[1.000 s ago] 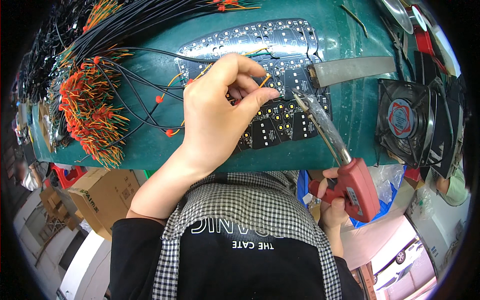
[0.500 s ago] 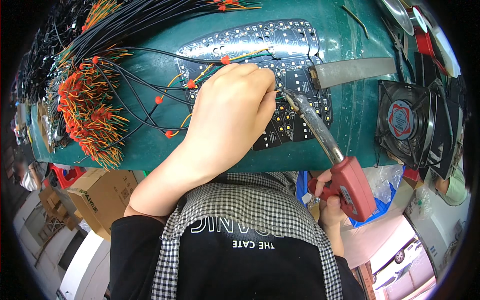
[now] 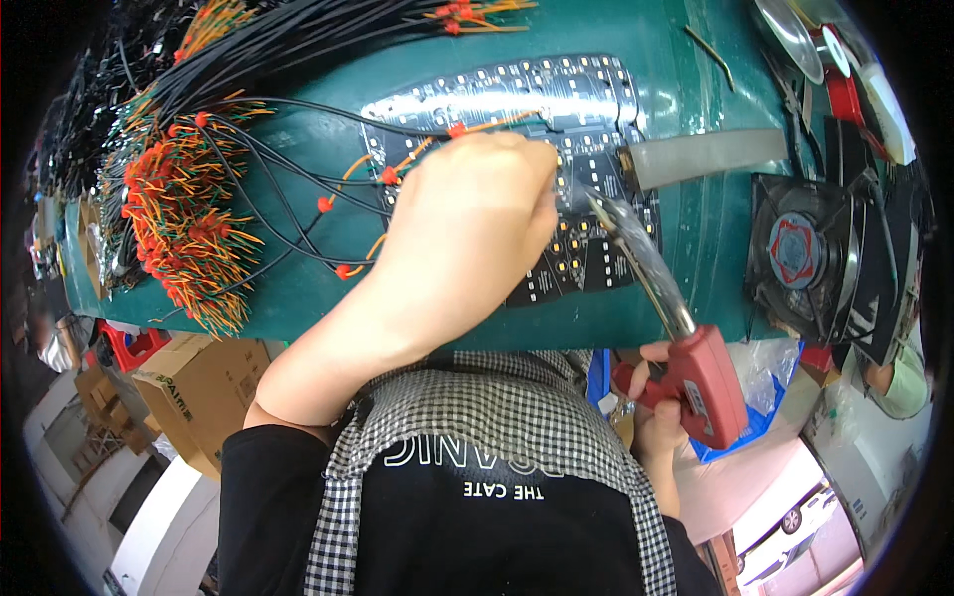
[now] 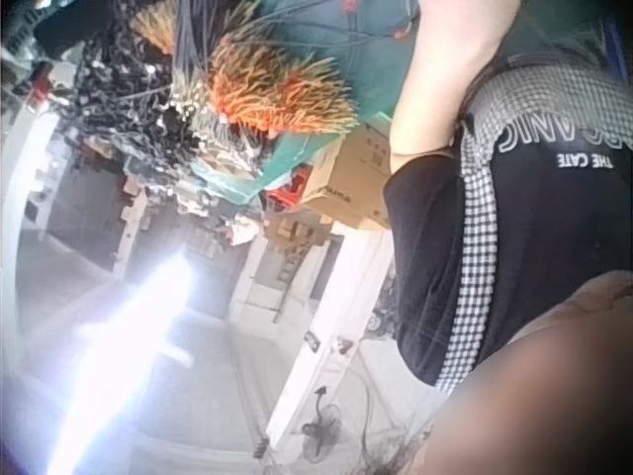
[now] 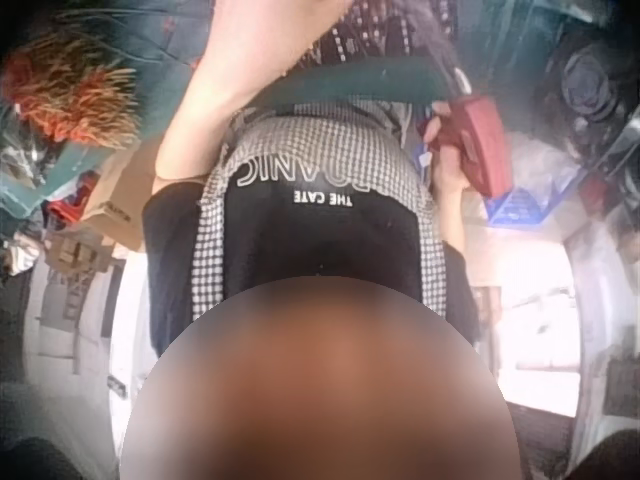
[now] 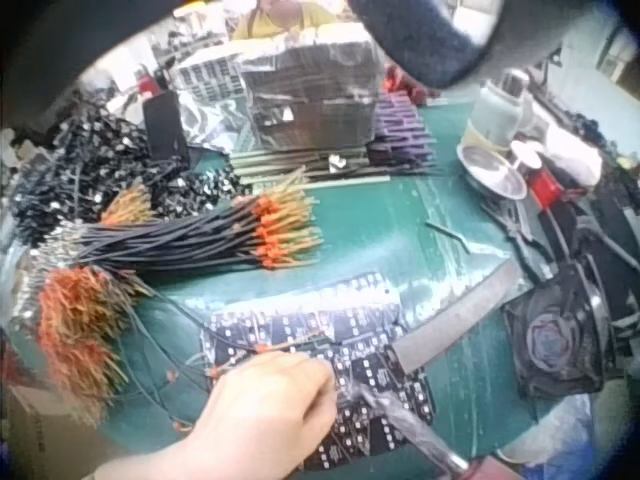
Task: The person solders wires onto an LED board with a soldering iron.
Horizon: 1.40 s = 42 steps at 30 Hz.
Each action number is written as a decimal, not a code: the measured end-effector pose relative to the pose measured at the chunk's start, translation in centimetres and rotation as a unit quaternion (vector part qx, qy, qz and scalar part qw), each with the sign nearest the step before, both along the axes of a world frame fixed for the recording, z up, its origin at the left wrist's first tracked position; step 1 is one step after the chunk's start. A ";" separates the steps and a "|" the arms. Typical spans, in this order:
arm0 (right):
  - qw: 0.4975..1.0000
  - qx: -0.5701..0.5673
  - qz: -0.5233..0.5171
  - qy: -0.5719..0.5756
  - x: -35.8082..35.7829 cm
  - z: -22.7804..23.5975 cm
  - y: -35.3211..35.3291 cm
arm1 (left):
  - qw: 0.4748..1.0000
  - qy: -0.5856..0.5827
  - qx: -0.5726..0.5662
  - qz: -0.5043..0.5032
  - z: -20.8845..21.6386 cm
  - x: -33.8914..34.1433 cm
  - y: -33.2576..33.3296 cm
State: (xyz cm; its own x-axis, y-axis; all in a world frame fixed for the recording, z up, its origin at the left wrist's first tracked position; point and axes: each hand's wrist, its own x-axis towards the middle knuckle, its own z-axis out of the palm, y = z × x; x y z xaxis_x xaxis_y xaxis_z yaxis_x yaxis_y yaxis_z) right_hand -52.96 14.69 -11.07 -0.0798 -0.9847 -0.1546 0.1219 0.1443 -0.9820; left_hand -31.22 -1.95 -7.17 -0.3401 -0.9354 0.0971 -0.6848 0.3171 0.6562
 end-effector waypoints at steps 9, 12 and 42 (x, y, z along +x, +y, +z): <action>0.994 0.020 -0.106 -0.004 1.0 0.9 -0.8 | 0.984 -0.037 -0.169 0.041 1.7 3.0 -8.1; 0.993 0.031 -0.112 -0.007 1.3 0.8 -0.7 | 0.970 -0.060 -0.220 0.088 1.0 3.1 -11.3; 0.994 0.048 0.073 0.058 4.1 0.8 3.2 | 0.961 0.115 0.164 0.191 -0.6 7.8 10.1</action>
